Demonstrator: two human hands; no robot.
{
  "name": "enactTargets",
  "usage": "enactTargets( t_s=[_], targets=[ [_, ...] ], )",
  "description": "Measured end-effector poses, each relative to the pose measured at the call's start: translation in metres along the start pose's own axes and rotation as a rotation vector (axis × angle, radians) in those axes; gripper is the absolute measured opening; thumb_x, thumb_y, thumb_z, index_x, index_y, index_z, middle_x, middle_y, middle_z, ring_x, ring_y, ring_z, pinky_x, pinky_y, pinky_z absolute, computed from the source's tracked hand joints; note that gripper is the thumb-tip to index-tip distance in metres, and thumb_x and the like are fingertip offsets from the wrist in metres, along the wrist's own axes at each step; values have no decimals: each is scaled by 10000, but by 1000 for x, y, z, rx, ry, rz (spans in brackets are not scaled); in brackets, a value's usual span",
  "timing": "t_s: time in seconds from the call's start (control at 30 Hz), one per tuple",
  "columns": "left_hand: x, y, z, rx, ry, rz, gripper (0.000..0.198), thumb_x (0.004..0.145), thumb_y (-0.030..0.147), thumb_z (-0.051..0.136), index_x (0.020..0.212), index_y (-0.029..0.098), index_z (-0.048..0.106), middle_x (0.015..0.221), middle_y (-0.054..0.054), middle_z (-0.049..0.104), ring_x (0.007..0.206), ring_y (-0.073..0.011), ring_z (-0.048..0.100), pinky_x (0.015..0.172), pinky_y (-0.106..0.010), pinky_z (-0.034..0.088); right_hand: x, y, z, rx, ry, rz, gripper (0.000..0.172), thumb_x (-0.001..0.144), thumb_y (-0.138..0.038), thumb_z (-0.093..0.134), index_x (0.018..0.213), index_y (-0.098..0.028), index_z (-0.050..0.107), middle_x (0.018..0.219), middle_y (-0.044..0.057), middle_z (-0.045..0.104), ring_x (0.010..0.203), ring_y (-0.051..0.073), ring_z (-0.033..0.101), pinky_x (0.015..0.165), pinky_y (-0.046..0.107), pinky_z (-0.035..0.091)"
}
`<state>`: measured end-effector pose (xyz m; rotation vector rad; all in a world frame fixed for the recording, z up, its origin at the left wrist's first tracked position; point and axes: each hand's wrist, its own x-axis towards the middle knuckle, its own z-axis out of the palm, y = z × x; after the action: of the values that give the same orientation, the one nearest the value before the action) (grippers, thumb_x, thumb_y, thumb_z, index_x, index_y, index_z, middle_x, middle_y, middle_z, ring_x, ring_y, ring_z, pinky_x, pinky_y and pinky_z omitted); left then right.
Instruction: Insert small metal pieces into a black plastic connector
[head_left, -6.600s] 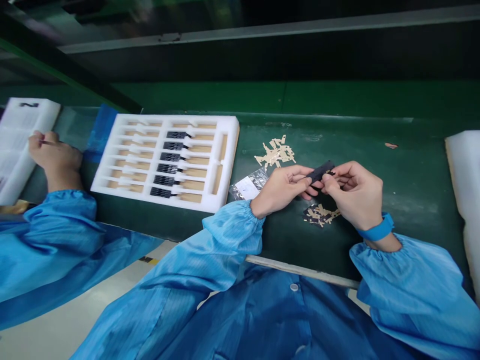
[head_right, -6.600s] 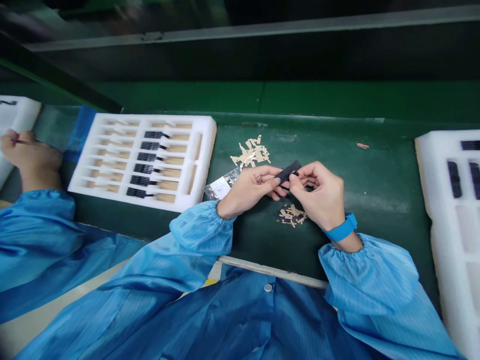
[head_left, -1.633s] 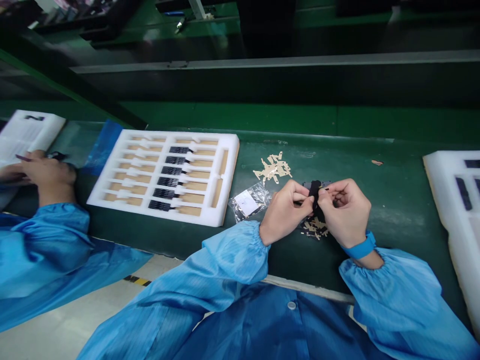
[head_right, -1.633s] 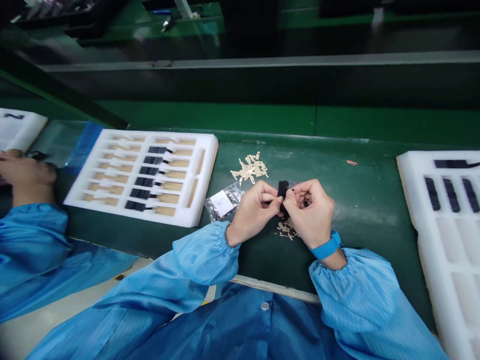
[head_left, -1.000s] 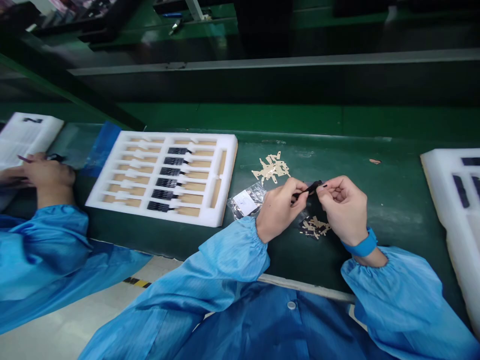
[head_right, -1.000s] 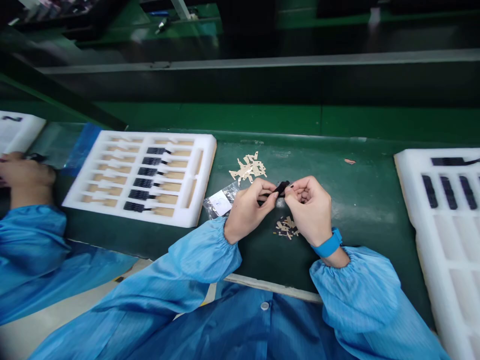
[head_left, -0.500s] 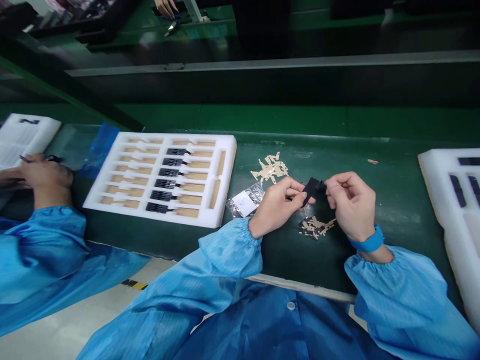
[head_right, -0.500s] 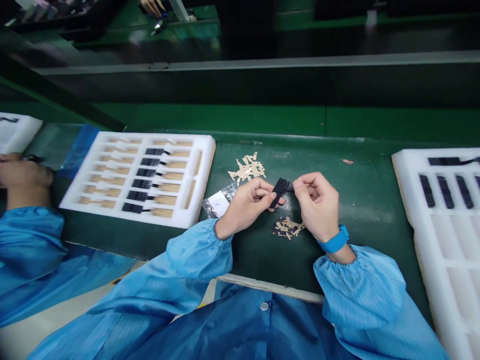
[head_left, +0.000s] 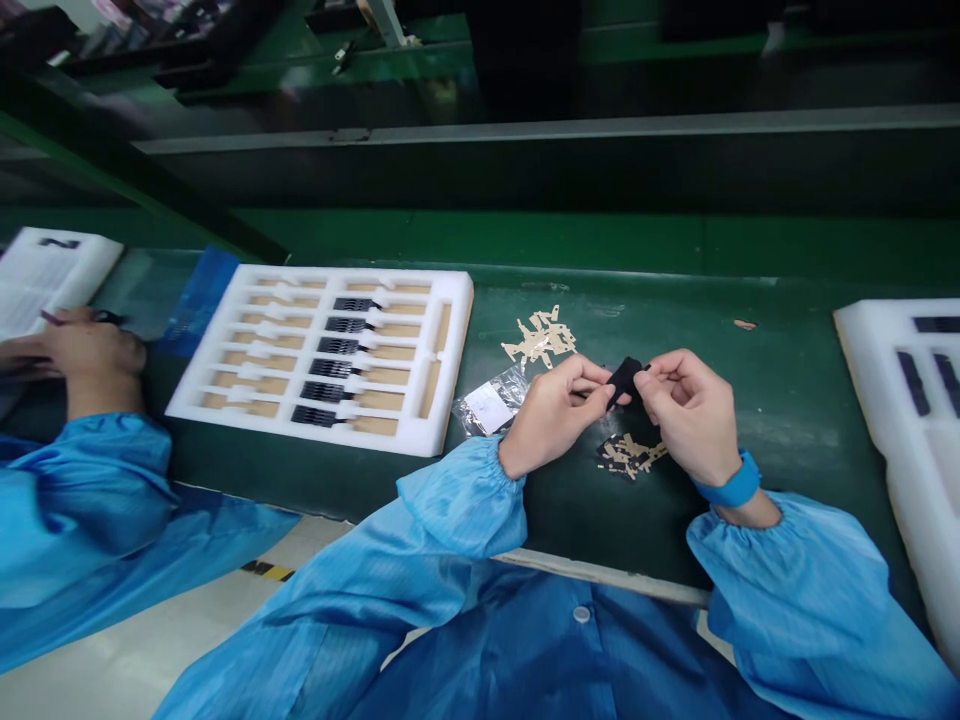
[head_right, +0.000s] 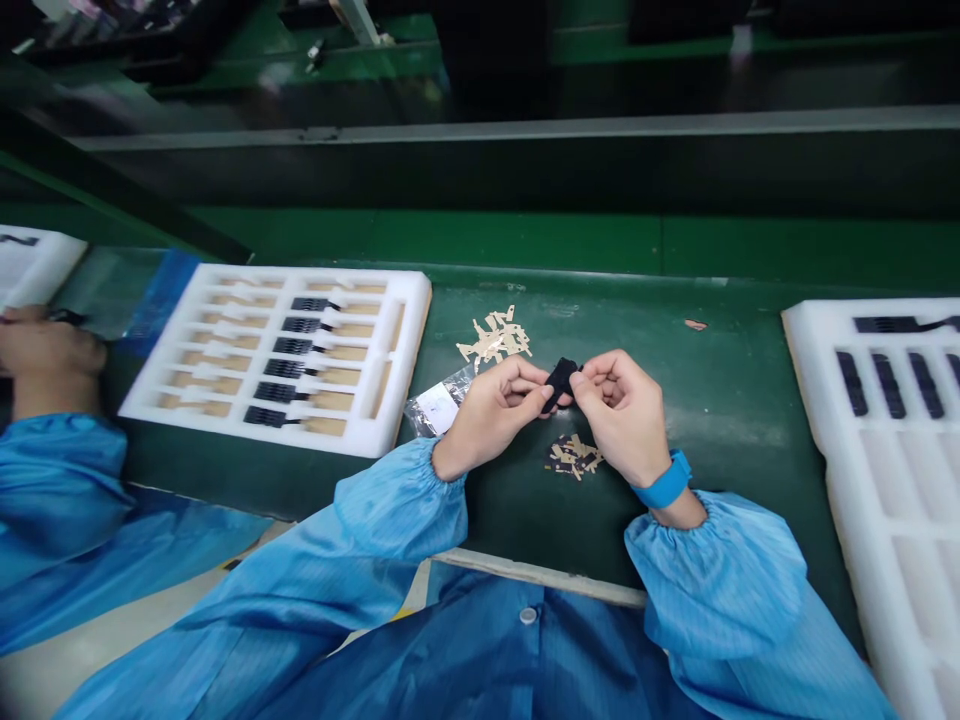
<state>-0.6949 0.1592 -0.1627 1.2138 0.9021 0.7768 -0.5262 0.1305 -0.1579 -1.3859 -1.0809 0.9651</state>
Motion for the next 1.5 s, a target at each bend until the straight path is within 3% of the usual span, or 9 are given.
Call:
enactTargets(
  t_s=[0.33, 0.57, 0.73, 0.97, 1.23, 1.5],
  targets=[
    [0, 7, -4, -47, -54, 33, 289, 919, 397, 709, 1006, 128, 650, 948, -99, 753, 934, -187, 743, 801, -250, 573, 2, -3, -5, 33, -50, 32, 295, 813, -425, 782, 804, -199, 592, 573, -53, 539, 417, 81, 452, 415, 214, 386],
    [1, 17, -13, -237, -198, -131, 368, 865, 427, 774, 982, 107, 635, 879, -114, 757, 759, -140, 707, 689, -219, 540, 0, 5, -13, 222, -252, 77, 277, 880, -426, 758, 962, -198, 625, 672, -30, 618, 460, 91, 511, 455, 224, 412],
    [1, 18, -13, -365, -242, -274, 378, 810, 417, 824, 926, 105, 646, 868, -107, 743, 732, -123, 689, 649, -190, 523, -1, 9, -14, 280, -311, 58, 273, 898, -427, 742, 980, -208, 603, 636, -49, 583, 475, 101, 506, 485, 238, 413],
    [3, 16, -13, -408, -242, -298, 397, 783, 421, 845, 938, 110, 653, 867, -99, 736, 731, -121, 683, 648, -190, 519, -4, 3, -9, 211, -235, 46, 346, 824, -453, 808, 968, -207, 610, 705, -15, 642, 541, 125, 590, 493, 244, 493],
    [5, 14, -16, -495, -262, -361, 322, 822, 359, 816, 989, 129, 665, 856, -60, 721, 661, -80, 645, 590, -161, 486, -1, 0, -10, 179, -252, -1, 246, 856, -371, 774, 949, -199, 625, 695, -20, 632, 540, 115, 574, 515, 246, 500],
    [4, 16, -15, -467, -217, -396, 325, 812, 364, 816, 970, 124, 665, 864, -70, 725, 620, -69, 611, 540, -153, 440, 4, 5, -16, 155, -56, -122, 154, 888, -341, 730, 900, -208, 653, 724, -20, 602, 559, 116, 551, 523, 259, 465]
  ],
)
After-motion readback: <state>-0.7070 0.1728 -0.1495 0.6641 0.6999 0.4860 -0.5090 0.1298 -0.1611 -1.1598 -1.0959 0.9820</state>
